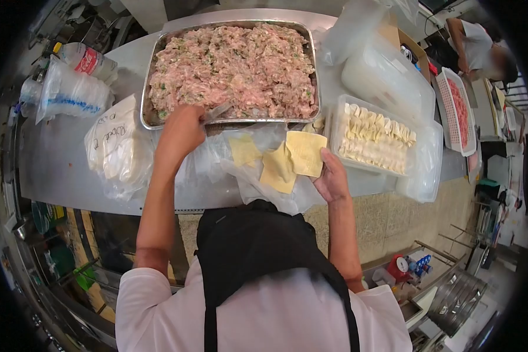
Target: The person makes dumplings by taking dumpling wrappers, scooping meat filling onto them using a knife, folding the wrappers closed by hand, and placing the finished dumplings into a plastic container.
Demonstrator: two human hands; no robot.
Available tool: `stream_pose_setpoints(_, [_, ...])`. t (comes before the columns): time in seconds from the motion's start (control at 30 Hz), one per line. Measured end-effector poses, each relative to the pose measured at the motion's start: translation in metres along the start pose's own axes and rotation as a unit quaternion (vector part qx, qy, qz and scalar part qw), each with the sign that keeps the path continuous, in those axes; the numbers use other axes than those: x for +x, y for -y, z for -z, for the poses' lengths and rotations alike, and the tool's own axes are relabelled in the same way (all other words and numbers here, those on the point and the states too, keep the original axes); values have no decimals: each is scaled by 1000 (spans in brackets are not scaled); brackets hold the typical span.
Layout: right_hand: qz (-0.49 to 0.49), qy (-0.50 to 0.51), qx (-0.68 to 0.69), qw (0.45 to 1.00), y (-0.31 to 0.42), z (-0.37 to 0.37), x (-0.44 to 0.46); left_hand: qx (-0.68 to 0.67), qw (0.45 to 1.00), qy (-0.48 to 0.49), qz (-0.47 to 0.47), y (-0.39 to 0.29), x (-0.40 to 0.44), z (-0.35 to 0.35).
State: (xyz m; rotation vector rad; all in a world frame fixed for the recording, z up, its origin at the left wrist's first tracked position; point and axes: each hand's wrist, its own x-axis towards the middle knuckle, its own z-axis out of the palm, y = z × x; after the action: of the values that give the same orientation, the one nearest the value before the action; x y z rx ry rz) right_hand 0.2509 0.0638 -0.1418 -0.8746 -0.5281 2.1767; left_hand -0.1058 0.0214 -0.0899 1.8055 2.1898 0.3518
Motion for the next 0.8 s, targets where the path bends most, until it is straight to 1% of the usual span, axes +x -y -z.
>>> stream_pose_setpoints(0.07, [8, 25, 5, 1000, -4, 2, 3, -3, 1000, -2, 7, -6, 21, -22])
stream_pose_setpoints(0.13, [12, 10, 15, 1000, -12, -4, 4, -5, 1000, -6, 8, -10, 27, -28])
stream_pose_setpoints(0.2, [20, -16, 28, 999, -18, -6, 3, 50, 992, -101, -54, -16, 16, -35])
stream_pose_setpoints(0.23, [25, -19, 12, 999, -21, -8, 1, 48, 992, -97, -63, -27, 10, -29])
stream_pose_setpoints(0.3, [39, -33, -22, 998, -26, -19, -3, -132, 970, -142, -148, -49, -8, -19])
stream_pose_setpoints(0.33, [40, -35, -21, 998, -29, -24, -5, -265, 954, -69, -123, -60, -17, -27])
stream_pose_setpoints(0.37, [52, -35, -1, 998, -33, -31, -4, -390, 916, 2, -94, -69, -25, -37])
stream_pose_setpoints(0.4, [63, -33, 19, 997, -37, -36, -1, -387, 917, -2, -92, -75, -30, -51])
stream_pose_setpoints(0.43, [61, -27, 19, 998, -42, -38, 3, -547, 830, 105, -36, -78, -34, -68])
stream_pose_setpoints(0.47, [78, -62, -68, 993, -47, -36, 8, -682, 701, 208, 21, -77, -36, -80])
stream_pose_setpoints(0.5, [97, -98, -154, 978, -50, -39, 9, -682, 701, 207, 22, -76, -38, -84])
stream_pose_setpoints(0.53, [96, -100, -155, 978, -53, -40, 7, -652, 741, 155, 23, -75, -39, -88])
stream_pose_setpoints(0.57, [152, -114, -258, 947, -55, -41, 5, -620, 778, 101, 23, -74, -39, -92])
stream_pose_setpoints(0.6, [206, -125, -358, 902, -55, -44, 3, -621, 777, 100, 23, -72, -39, -92])
stream_pose_setpoints(0.63, [205, -123, -359, 902, -55, -47, 2, -604, 789, 109, 15, -68, -39, -90])
stream_pose_setpoints(0.67, [161, -57, -341, 924, -55, -49, 0, -587, 801, 118, 6, -65, -39, -89])
stream_pose_setpoints(0.7, [115, 7, -321, 940, -55, -50, -1, -587, 801, 117, 7, -67, -39, -86])
stream_pose_setpoints(0.73, [115, 8, -323, 939, -53, -48, 1, -607, 780, 148, 15, -69, -39, -82])
stream_pose_setpoints(0.77, [59, -13, -336, 940, -51, -41, 5, -626, 759, 178, 23, -71, -38, -80])
stream_pose_setpoints(0.8, [3, -33, -348, 937, -50, -35, 9, -626, 759, 176, 23, -69, -38, -79])
